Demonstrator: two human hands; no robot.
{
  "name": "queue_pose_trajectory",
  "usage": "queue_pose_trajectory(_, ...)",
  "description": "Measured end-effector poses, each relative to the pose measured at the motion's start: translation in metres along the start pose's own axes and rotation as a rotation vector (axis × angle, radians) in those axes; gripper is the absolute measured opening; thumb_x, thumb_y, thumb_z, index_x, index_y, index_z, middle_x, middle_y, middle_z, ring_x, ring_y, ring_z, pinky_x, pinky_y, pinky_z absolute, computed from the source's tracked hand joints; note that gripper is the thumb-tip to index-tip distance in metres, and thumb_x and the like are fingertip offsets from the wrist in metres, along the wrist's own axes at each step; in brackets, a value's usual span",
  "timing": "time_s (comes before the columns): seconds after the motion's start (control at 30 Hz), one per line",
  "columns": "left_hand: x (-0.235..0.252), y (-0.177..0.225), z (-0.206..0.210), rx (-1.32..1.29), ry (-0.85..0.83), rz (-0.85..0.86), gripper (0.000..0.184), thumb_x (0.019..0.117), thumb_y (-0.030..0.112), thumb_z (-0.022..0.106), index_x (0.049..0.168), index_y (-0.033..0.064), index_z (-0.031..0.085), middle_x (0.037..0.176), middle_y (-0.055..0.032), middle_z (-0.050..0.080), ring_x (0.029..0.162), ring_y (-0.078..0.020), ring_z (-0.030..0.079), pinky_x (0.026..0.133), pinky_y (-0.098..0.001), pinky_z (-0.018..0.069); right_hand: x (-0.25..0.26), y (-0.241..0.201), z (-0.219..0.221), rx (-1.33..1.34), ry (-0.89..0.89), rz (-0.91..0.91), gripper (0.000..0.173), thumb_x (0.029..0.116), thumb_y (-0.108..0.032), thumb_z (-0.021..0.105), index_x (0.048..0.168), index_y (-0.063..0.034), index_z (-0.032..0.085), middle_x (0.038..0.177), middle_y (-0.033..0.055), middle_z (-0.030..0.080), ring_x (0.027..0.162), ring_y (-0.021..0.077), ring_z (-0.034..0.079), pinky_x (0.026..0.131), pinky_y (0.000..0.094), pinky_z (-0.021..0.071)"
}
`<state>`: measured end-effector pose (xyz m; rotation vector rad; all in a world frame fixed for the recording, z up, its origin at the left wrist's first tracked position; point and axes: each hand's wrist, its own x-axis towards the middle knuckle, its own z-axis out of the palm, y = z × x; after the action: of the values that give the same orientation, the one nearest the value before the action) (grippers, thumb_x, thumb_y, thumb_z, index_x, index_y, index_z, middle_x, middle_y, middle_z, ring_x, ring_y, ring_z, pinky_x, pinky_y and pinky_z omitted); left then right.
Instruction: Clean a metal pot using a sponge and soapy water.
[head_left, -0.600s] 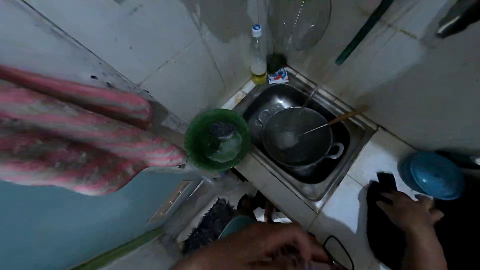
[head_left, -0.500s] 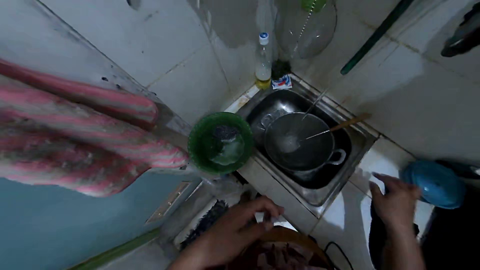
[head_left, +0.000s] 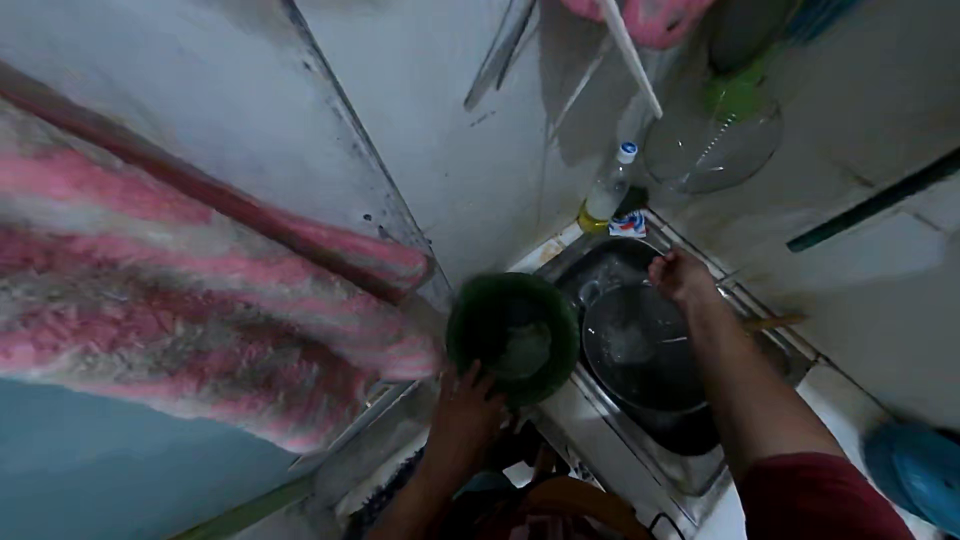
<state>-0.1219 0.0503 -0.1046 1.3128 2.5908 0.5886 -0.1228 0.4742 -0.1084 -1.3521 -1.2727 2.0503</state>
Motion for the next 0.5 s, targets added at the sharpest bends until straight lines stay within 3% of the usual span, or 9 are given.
queue_pose_trajectory(0.07,0.015,-0.010,-0.004,0.018,0.004,-0.012,0.040,0.1003,0.041,0.059,0.117,0.0080,0.074,0.135,-0.0190,0.064,0.132,-0.0464,0.054,0.106,-0.0695,0.0382,0.012,-0.010,0.036,-0.206,-0.048,-0.089,0.026,0.1113,-0.025,0.038,0.119,-0.0059,0.054,0.092,0.0021,0.060,0.073,0.0102,0.061,0.071,0.0274,0.0550)
queue_pose_trajectory(0.1,0.027,-0.012,-0.011,0.030,-0.079,-0.062,0.043,0.1030,0.040,0.054,0.127,0.0079,0.069,0.142,-0.0205,0.059,0.134,-0.0459,0.051,0.108,-0.0682,0.0367,0.017,-0.012,0.054,-0.337,-0.058,-0.144,0.034,0.1099,-0.021,0.044,0.138,-0.0024,0.051,0.114,0.0098,0.061,0.088,0.0157,0.061,0.080,0.0325,0.0538)
queue_pose_trajectory(0.13,0.042,-0.013,-0.020,0.046,-0.201,-0.127,0.045,0.1047,0.035,0.053,0.141,0.0087,0.060,0.150,-0.0225,0.050,0.139,-0.0461,0.045,0.111,-0.0671,0.0327,0.025,-0.010,0.069,-0.445,-0.063,-0.194,0.048,0.1048,-0.014,0.053,0.150,-0.0021,0.041,0.134,0.0177,0.056,0.105,0.0232,0.061,0.089,0.0398,0.0528)
queue_pose_trajectory(0.2,0.073,-0.021,-0.025,0.111,-0.343,-0.205,0.061,0.1005,0.015,0.060,0.157,0.0097,0.039,0.157,-0.0285,0.038,0.142,-0.0497,0.038,0.112,-0.0659,0.0304,0.045,-0.003,0.095,-0.482,-0.062,-0.292,0.090,0.0862,-0.001,0.074,0.161,-0.0047,0.023,0.155,0.0238,0.042,0.136,0.0351,0.049,0.108,0.0512,0.0469)
queue_pose_trajectory(0.23,0.085,-0.026,-0.021,0.144,-0.371,-0.216,0.066,0.0972,0.004,0.060,0.158,0.0092,0.036,0.153,-0.0311,0.040,0.140,-0.0510,0.040,0.112,-0.0646,0.0316,0.054,0.002,0.105,-0.478,-0.062,-0.340,0.100,0.0811,-0.001,0.081,0.161,-0.0058,0.021,0.156,0.0237,0.041,0.139,0.0358,0.047,0.111,0.0516,0.0454)
queue_pose_trajectory(0.27,0.093,-0.031,-0.016,0.170,-0.365,-0.203,0.064,0.0950,-0.004,0.058,0.155,0.0070,0.041,0.146,-0.0324,0.047,0.135,-0.0520,0.044,0.111,-0.0638,0.0342,0.060,0.006,0.112,-0.473,-0.053,-0.374,0.100,0.0802,-0.005,0.084,0.160,-0.0057,0.024,0.154,0.0248,0.042,0.139,0.0367,0.046,0.111,0.0521,0.0448)
queue_pose_trajectory(0.33,0.102,-0.035,-0.016,0.163,-0.395,-0.167,0.053,0.0936,-0.011,0.055,0.145,0.0023,0.051,0.137,-0.0327,0.053,0.132,-0.0518,0.047,0.111,-0.0637,0.0336,0.063,0.011,0.122,-0.466,-0.006,-0.420,0.090,0.0820,-0.010,0.085,0.154,-0.0013,0.033,0.149,0.0269,0.046,0.135,0.0364,0.049,0.110,0.0503,0.0454)
queue_pose_trajectory(0.4,0.102,-0.034,-0.023,0.141,-0.432,-0.135,0.048,0.0931,-0.007,0.059,0.140,0.0030,0.055,0.134,-0.0317,0.056,0.132,-0.0509,0.047,0.112,-0.0648,0.0315,0.059,0.017,0.123,-0.470,0.024,-0.449,0.087,0.0835,-0.012,0.083,0.152,0.0012,0.032,0.148,0.0267,0.046,0.135,0.0349,0.050,0.110,0.0479,0.0450)
queue_pose_trajectory(0.5,0.096,-0.019,-0.042,0.100,-0.443,-0.099,0.055,0.0902,0.017,0.073,0.141,0.0079,0.056,0.134,-0.0282,0.058,0.131,-0.0492,0.049,0.108,-0.0658,0.0334,0.042,0.022,0.108,-0.499,0.006,-0.538,0.082,0.0822,-0.014,0.083,0.148,0.0020,0.036,0.144,0.0272,0.049,0.130,0.0340,0.053,0.106,0.0473,0.0482)
